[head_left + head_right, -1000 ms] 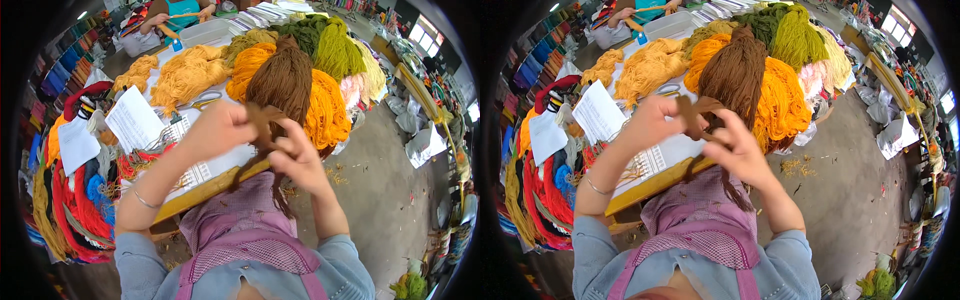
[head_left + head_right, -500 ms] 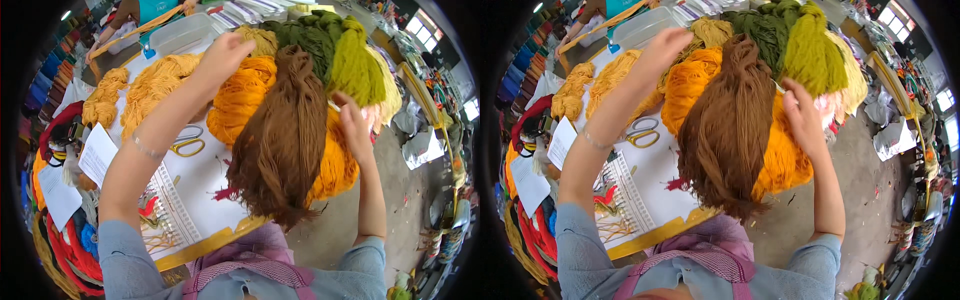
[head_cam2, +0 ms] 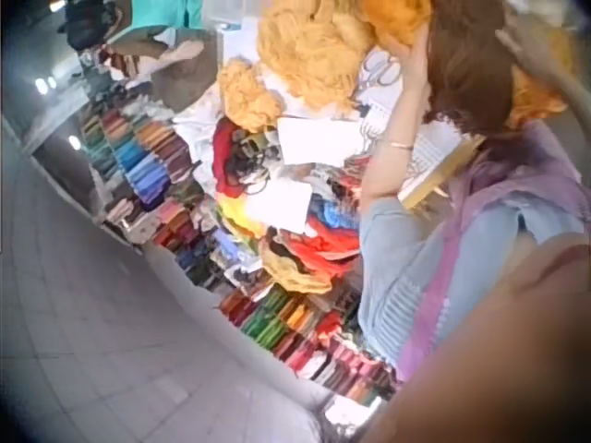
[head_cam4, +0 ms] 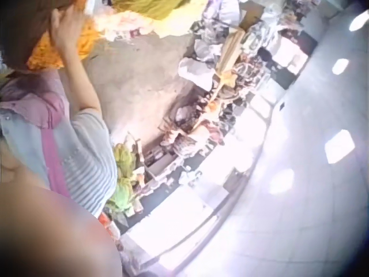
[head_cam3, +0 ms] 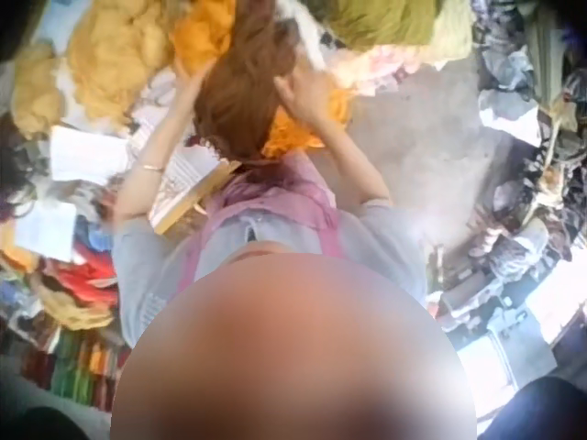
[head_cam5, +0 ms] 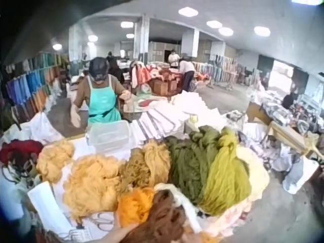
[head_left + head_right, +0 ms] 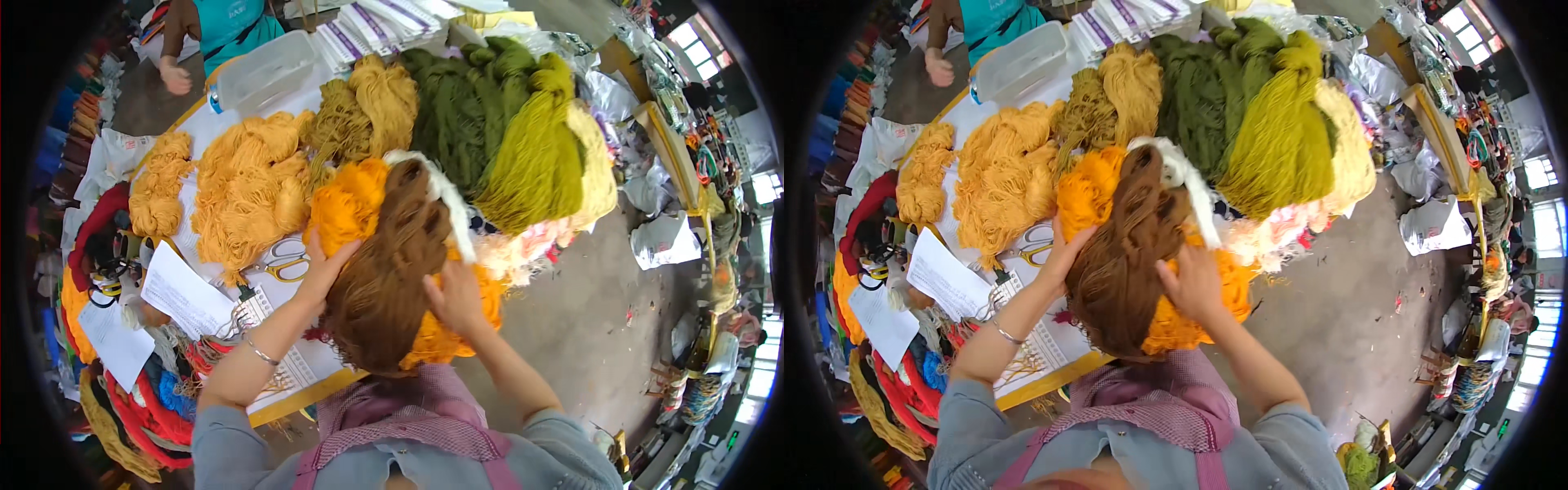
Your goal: Organizing and cutting various colors of yarn at a workbench according to a reference sheet.
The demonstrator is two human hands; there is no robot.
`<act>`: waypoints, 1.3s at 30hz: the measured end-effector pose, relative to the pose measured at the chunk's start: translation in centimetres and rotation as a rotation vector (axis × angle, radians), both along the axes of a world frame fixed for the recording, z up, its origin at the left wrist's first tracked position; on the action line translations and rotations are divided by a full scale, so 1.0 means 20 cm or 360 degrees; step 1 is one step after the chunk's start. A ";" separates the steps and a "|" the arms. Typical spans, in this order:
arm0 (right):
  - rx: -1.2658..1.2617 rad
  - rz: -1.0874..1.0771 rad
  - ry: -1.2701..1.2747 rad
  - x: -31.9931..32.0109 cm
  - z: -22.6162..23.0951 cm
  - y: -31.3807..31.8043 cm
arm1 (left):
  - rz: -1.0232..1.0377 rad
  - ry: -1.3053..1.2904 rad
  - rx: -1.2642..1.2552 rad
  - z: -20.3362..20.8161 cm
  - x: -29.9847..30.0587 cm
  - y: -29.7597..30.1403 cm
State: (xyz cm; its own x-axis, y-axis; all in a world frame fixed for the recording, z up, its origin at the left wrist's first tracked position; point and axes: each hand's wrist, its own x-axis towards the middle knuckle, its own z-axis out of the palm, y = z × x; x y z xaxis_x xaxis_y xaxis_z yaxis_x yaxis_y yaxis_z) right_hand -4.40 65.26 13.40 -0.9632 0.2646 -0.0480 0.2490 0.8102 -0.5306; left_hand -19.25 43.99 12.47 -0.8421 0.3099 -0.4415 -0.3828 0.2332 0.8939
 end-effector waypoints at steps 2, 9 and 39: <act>-0.0011 0.0046 0.0058 0.03 0.00 -0.01 | 0.0098 -0.0237 0.0276 0.13 0.09 0.04; -0.0315 0.0343 -0.0155 0.00 -0.11 0.20 | 0.0366 -0.0174 0.0312 0.13 0.25 -0.01; -0.0257 -0.0304 0.0242 -1.08 -0.17 0.46 | 0.0634 -0.0612 0.0333 -0.01 0.22 -0.02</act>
State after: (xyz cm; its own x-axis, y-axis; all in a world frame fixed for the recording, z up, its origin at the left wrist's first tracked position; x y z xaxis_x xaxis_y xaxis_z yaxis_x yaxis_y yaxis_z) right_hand -26.07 74.49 10.04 -0.8961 0.4423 0.0370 0.2964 0.6583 -0.6919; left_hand -14.79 43.52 12.24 -0.7031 0.1160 -0.7015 -0.7103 -0.1616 0.6852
